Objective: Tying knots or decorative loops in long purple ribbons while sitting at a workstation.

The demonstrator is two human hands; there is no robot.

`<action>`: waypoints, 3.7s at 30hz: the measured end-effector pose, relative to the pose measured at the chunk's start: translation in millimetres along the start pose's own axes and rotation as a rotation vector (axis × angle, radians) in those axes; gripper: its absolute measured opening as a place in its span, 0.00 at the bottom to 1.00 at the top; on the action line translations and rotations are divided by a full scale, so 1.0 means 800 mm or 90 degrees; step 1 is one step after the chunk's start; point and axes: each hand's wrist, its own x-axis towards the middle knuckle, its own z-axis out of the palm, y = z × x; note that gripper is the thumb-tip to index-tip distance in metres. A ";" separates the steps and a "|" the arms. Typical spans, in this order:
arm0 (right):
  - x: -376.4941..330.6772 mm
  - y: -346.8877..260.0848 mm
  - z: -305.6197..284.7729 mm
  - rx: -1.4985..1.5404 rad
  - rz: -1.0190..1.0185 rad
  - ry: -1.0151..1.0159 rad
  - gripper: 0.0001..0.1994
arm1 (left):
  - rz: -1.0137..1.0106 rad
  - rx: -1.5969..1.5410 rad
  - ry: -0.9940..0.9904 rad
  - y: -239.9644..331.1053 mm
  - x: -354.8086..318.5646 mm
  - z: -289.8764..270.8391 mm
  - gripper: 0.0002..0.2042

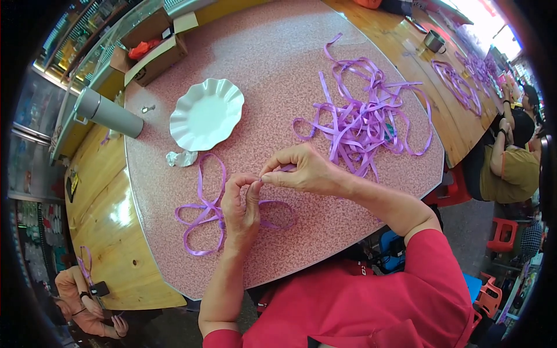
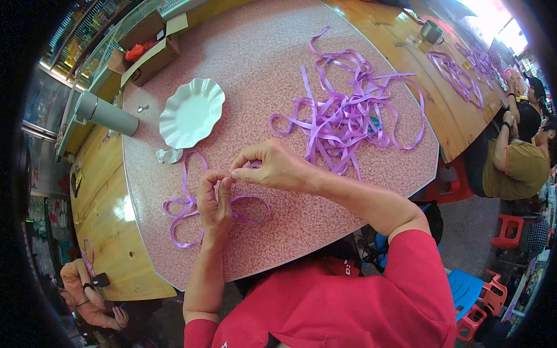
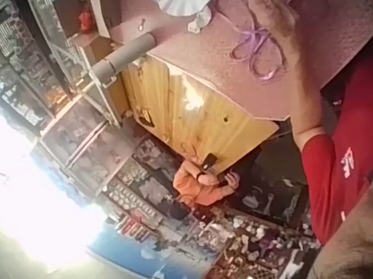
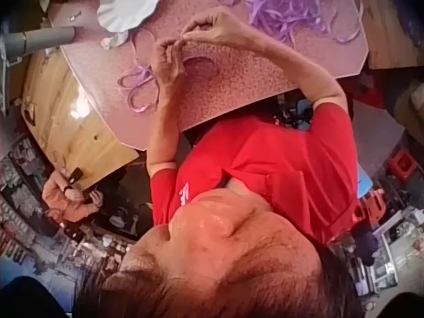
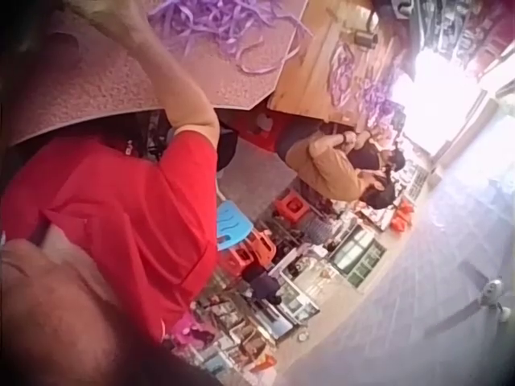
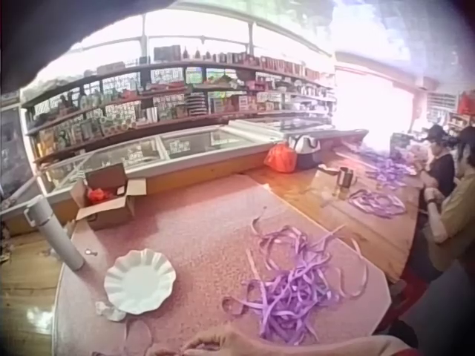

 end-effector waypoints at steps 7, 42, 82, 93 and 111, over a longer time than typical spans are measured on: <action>0.007 -0.002 -0.007 0.017 0.090 -0.030 0.09 | -0.013 -0.046 0.028 -0.004 0.003 -0.003 0.09; -0.073 0.001 -0.114 -0.635 -0.323 0.125 0.07 | 0.179 0.382 -0.160 0.045 -0.052 -0.107 0.08; -0.056 -0.084 -0.029 -0.025 0.075 -0.133 0.11 | 0.414 0.411 -0.106 0.105 -0.002 -0.025 0.27; -0.058 -0.078 -0.005 0.017 0.059 -0.062 0.11 | 0.162 0.132 -0.136 0.094 -0.020 -0.018 0.24; -0.052 -0.085 -0.064 -0.029 0.076 -0.088 0.06 | 0.049 0.229 -0.267 0.096 -0.006 -0.155 0.04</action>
